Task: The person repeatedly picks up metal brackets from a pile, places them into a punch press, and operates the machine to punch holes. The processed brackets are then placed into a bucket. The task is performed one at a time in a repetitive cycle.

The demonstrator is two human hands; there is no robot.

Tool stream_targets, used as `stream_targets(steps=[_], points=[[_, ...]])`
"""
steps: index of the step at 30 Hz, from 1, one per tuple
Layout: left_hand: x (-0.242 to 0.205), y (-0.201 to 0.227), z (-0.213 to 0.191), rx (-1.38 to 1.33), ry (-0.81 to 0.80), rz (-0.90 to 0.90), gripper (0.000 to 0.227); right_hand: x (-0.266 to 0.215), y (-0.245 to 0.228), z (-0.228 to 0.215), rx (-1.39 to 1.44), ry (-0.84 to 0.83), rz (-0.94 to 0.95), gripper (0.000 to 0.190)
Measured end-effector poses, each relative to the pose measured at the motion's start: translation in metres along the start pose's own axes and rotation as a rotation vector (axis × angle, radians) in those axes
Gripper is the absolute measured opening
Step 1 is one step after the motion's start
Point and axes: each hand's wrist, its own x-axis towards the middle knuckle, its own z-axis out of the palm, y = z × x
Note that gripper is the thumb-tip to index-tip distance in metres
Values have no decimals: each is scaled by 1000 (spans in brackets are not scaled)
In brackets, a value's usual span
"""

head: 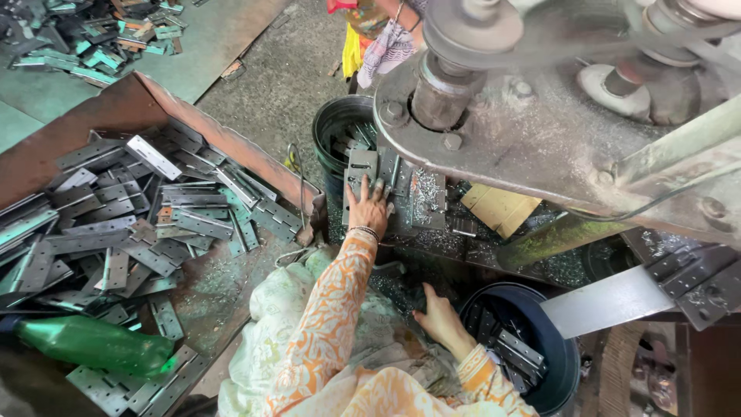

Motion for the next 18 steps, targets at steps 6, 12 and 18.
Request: stream_targets(steps=[6, 12, 18], points=[[17, -1, -5, 70, -71, 0, 48, -5, 19, 44, 97, 154, -57, 77], [15, 2, -4, 90, -31, 3, 49, 12, 49, 83, 168, 247, -164, 85], [19, -2, -6, 71, -39, 7, 48, 5, 32, 67, 98, 180, -125, 86]])
